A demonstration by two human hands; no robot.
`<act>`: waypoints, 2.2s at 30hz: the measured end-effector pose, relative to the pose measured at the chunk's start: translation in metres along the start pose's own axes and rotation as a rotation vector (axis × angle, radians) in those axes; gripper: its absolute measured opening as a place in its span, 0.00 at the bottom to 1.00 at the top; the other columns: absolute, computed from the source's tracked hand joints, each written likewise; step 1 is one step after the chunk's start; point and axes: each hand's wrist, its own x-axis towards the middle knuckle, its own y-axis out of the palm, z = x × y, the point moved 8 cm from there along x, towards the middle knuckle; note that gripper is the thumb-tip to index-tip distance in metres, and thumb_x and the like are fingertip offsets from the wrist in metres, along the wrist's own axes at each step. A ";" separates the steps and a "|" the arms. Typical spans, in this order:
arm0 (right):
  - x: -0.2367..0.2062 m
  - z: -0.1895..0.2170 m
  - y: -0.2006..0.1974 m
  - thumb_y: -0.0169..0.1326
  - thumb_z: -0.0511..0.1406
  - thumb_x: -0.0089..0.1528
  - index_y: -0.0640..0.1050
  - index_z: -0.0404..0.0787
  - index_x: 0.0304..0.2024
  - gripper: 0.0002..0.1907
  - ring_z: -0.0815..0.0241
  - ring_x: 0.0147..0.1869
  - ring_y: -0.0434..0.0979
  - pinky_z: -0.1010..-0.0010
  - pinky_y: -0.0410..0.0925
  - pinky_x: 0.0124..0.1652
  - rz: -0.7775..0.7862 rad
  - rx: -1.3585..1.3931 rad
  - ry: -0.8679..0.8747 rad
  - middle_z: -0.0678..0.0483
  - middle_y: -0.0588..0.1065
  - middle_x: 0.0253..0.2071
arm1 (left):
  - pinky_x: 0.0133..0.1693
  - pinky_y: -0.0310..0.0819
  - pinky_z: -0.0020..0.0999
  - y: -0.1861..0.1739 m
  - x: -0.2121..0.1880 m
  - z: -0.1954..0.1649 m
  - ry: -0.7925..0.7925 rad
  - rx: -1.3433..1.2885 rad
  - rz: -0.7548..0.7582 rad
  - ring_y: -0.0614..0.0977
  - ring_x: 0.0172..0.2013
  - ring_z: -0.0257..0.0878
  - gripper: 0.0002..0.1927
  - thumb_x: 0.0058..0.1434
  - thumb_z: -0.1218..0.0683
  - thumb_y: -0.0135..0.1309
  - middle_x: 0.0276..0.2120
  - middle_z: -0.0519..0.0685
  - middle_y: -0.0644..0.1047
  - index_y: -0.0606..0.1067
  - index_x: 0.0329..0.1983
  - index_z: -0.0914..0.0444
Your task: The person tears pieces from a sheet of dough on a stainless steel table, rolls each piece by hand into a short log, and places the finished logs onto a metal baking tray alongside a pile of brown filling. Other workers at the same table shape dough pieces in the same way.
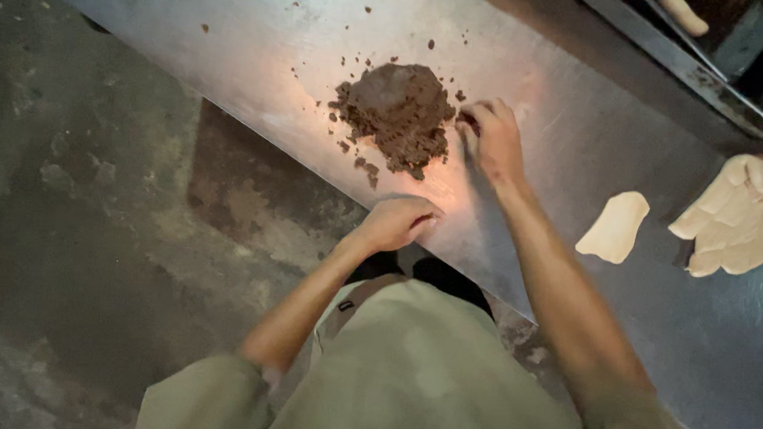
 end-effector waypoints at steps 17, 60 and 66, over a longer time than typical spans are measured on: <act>0.010 -0.036 0.004 0.64 0.40 0.64 0.81 0.40 0.46 0.12 0.70 0.37 0.73 0.79 0.67 0.37 0.123 1.057 0.563 0.61 0.78 0.37 | 0.49 0.75 0.44 0.006 0.003 -0.013 -0.049 0.025 -0.018 0.82 0.47 0.52 0.09 0.67 0.55 0.52 0.45 0.52 0.82 0.79 0.47 0.59; -0.228 -0.202 -0.210 0.59 0.34 0.65 0.80 0.39 0.52 0.13 0.48 0.57 0.77 0.60 0.69 0.55 -0.267 -0.034 -0.055 0.51 0.78 0.53 | 0.44 0.77 0.47 0.214 0.209 -0.155 0.213 0.271 -0.220 0.81 0.44 0.53 0.17 0.62 0.56 0.58 0.45 0.52 0.79 0.78 0.54 0.58; -0.225 -0.207 -0.213 0.63 0.35 0.58 0.82 0.41 0.47 0.14 0.48 0.54 0.77 0.58 0.68 0.50 -0.188 -0.115 -0.187 0.53 0.79 0.50 | 0.43 0.76 0.44 0.218 0.222 -0.168 0.169 0.266 -0.269 0.82 0.41 0.50 0.11 0.60 0.57 0.60 0.41 0.50 0.80 0.83 0.46 0.56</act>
